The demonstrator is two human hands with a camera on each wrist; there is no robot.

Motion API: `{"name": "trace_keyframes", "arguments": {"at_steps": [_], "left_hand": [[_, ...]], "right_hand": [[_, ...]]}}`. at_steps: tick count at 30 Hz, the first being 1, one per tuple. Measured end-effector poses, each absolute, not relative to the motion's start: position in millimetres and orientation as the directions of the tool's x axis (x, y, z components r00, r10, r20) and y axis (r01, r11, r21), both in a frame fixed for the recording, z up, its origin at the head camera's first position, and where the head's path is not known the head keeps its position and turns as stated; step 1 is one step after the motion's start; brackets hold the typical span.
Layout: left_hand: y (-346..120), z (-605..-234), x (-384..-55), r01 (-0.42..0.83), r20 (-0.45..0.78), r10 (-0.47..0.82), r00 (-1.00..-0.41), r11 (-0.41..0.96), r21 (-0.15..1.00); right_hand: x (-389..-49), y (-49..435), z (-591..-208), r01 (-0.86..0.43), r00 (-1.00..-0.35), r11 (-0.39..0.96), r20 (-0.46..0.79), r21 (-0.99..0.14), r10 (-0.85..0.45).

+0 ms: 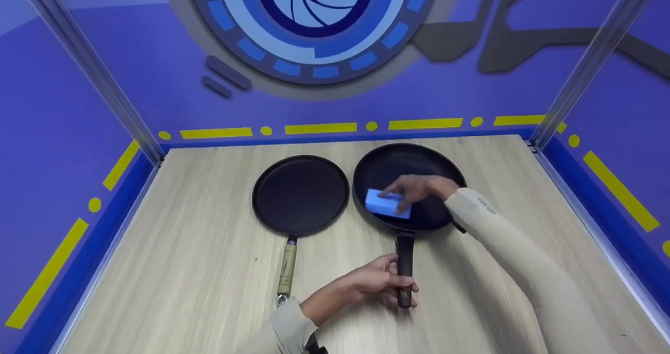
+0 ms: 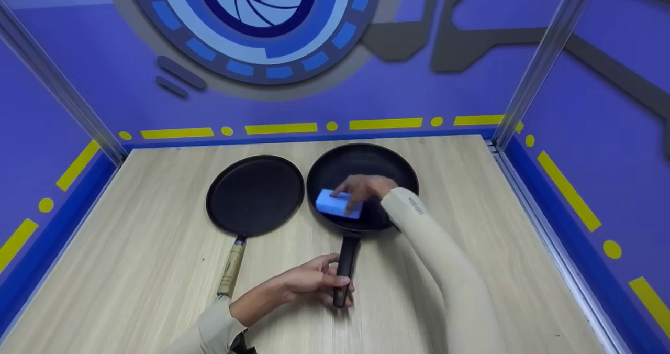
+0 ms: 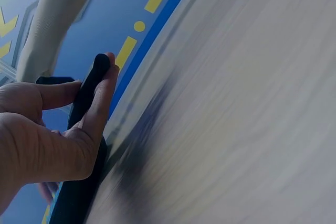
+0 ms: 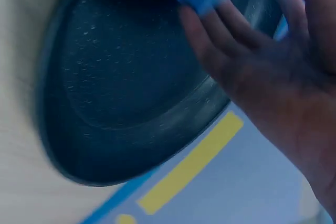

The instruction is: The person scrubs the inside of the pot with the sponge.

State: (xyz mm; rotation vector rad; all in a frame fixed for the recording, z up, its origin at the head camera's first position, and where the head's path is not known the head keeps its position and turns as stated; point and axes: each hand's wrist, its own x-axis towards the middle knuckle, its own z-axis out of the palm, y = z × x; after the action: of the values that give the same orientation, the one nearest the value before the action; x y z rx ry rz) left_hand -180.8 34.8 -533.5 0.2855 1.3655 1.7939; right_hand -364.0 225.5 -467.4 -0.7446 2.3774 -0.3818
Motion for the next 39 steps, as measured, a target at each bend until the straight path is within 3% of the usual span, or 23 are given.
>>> {"name": "trace_keyframes", "arguments": {"at_steps": [3, 6, 13, 16, 27, 32, 34, 39], "left_hand": [[35.7, -533.4, -178.4, -0.478, -0.297, 0.719, -0.628, -0.055, 0.876], [37.5, -533.1, -177.3, -0.479, -0.298, 0.715, -0.633, -0.060, 0.876], [39.8, -533.8, -177.5, -0.476, -0.292, 0.727, -0.621, -0.055, 0.878], [38.6, -534.5, -178.5, -0.472, -0.292, 0.730, -0.617, -0.047, 0.880], [36.1, -535.0, -185.6, -0.442, -0.284, 0.739, -0.611, -0.021, 0.897], [36.9, -535.2, -184.9, -0.451, -0.293, 0.719, -0.631, -0.031, 0.892], [37.4, -535.1, -183.7, -0.453, -0.302, 0.697, -0.650, -0.037, 0.891], [40.1, -534.2, -178.6, -0.439, -0.302, 0.655, -0.693, -0.051, 0.897]], "right_hand": [[-368.9, 211.5, -475.1, -0.502, -0.744, 0.819, -0.344, -0.279, -0.573], [-376.3, 209.5, -479.8, -0.506, -0.801, 0.840, -0.256, -0.194, -0.541], [-391.4, 242.5, -487.6, -0.295, -0.926, 0.943, -0.198, -0.155, -0.322], [-391.3, 251.9, -488.5, -0.252, -0.930, 0.958, -0.238, -0.141, -0.279], [-357.8, 242.6, -488.5, -0.550, -0.770, 0.805, -0.237, -0.222, -0.592], [-343.5, 243.1, -485.6, -0.593, -0.730, 0.776, -0.264, -0.214, -0.630], [-346.0, 244.7, -485.6, -0.558, -0.760, 0.805, -0.267, -0.201, -0.593], [-369.4, 253.6, -492.5, -0.408, -0.899, 0.909, -0.135, -0.089, -0.417]]}}
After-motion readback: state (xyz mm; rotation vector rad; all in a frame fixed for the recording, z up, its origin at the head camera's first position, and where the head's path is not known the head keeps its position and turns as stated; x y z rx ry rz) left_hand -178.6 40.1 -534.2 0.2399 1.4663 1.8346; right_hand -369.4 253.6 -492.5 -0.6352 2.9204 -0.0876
